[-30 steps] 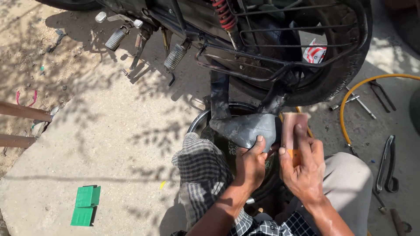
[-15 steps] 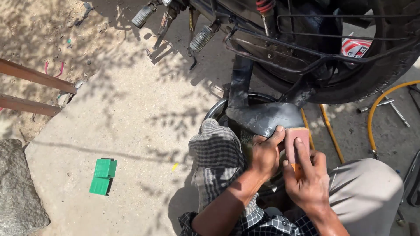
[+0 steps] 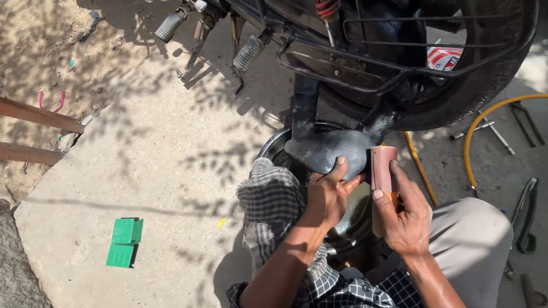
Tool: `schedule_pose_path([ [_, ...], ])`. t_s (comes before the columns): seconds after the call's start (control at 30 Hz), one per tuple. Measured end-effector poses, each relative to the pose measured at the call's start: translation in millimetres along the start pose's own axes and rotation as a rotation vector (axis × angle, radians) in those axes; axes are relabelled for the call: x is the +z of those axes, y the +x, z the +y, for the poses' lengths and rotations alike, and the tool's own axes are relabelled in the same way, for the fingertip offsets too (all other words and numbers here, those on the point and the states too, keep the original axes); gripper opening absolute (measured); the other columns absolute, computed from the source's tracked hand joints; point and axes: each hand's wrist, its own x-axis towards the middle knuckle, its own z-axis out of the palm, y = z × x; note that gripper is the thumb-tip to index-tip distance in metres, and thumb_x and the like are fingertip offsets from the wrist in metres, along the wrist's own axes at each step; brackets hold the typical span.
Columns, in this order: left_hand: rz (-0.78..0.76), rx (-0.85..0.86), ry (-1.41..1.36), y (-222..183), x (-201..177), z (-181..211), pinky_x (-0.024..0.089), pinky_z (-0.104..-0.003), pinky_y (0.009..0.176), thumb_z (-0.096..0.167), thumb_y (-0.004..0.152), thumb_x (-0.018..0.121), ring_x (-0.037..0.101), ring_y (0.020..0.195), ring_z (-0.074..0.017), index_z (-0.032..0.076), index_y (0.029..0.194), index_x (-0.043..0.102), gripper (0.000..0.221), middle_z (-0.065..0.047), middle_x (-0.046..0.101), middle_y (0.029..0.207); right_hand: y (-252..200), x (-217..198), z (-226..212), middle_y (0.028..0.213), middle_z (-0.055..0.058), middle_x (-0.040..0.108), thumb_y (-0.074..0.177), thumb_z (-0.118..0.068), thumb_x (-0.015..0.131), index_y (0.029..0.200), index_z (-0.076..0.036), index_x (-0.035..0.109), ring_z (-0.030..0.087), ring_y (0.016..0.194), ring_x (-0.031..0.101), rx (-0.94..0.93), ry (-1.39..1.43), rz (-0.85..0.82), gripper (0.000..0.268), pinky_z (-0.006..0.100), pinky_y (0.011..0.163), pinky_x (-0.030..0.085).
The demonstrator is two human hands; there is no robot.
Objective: The recorder is repairing a punctured motorcycle inner tube by checking for leaks in water, cleaning the area, and sanding it down for a patch.
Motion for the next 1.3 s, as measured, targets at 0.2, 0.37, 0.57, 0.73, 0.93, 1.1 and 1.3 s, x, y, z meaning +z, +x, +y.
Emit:
schedule_pose_path([
  [0.2, -0.051, 0.113, -0.102, 6.4, -14.8, -14.7, 0.054, -0.051, 0.106, 0.013, 0.099, 0.066, 0.066, 0.116, -0.025, 0.003, 0.129, 0.058, 0.033, -0.011, 0.062, 0.126, -5.4, 20.8, -18.4, 0.109, 0.023, 0.061, 0.087, -0.022, 0.075, 0.142, -0.001, 0.059, 0.029, 0.087, 0.066, -0.066, -0.146, -0.031, 0.062, 0.038, 0.07, 0.056],
  [0.37, -0.049, 0.208, 0.168, 9.2, -20.9, -24.6, 0.051, -0.046, 0.092, 0.009, 0.107, 0.067, 0.063, 0.102, -0.0245, -0.005, 0.119, 0.069, 0.018, -0.015, 0.068, 0.115, 48.9, 12.2, -5.2, 0.115, 0.026, 0.059, 0.093, -0.021, 0.075, 0.147, -0.001, 0.058, 0.034, 0.093, 0.066, -0.117, -0.226, 0.041, 0.06, 0.041, 0.073, 0.058],
  [0.57, -0.022, 0.249, 0.146, 16.7, -44.8, -39.9, 0.057, -0.038, 0.094, 0.015, 0.102, 0.066, 0.068, 0.102, -0.0174, 0.003, 0.11, 0.071, 0.015, -0.005, 0.072, 0.108, -7.2, 20.3, -10.1, 0.114, 0.026, 0.059, 0.091, -0.02, 0.072, 0.145, -0.002, 0.057, 0.033, 0.091, 0.066, -0.13, -0.173, -0.01, 0.059, 0.04, 0.072, 0.057],
  [0.73, 0.027, 0.178, 0.385, 8.0, -23.5, -33.6, 0.047, -0.04, 0.082, 0.014, 0.108, 0.068, 0.057, 0.09, -0.0203, -0.002, 0.108, 0.068, 0.016, -0.01, 0.065, 0.101, 40.0, 7.3, -7.4, 0.114, 0.025, 0.06, 0.095, -0.018, 0.072, 0.147, -0.003, 0.058, 0.035, 0.093, 0.065, -0.078, -0.204, 0.046, 0.056, 0.042, 0.077, 0.056],
  [0.93, 0.068, 0.185, 0.163, 6.7, -27.7, -22.5, 0.059, -0.036, 0.09, 0.018, 0.098, 0.066, 0.07, 0.1, -0.0168, 0.005, 0.112, 0.071, 0.02, -0.005, 0.073, 0.109, -4.2, 26.3, -12.4, 0.112, 0.026, 0.059, 0.093, -0.018, 0.07, 0.145, -0.003, 0.056, 0.031, 0.087, 0.067, -0.126, -0.137, -0.026, 0.055, 0.04, 0.073, 0.057],
  [1.1, 0.011, 0.167, 0.308, 5.1, -24.1, -22.3, 0.04, -0.043, 0.077, 0.017, 0.114, 0.067, 0.049, 0.089, -0.0237, -0.006, 0.117, 0.065, 0.023, -0.012, 0.059, 0.104, 35.0, 16.9, -14.0, 0.108, 0.025, 0.062, 0.092, -0.018, 0.07, 0.145, -0.003, 0.059, 0.03, 0.076, 0.068, 0.036, -0.148, -0.042, 0.056, 0.04, 0.064, 0.056],
  [1.3, 0.06, 0.19, 0.169, 1.9, -21.2, -14.6, 0.06, -0.036, 0.089, 0.022, 0.098, 0.063, 0.068, 0.102, -0.0143, 0.009, 0.113, 0.069, 0.021, -0.001, 0.07, 0.11, -11.9, 30.7, -12.1, 0.116, 0.027, 0.059, 0.097, -0.017, 0.07, 0.148, -0.001, 0.054, 0.033, 0.091, 0.068, -0.17, -0.145, 0.055, 0.056, 0.038, 0.073, 0.058],
])
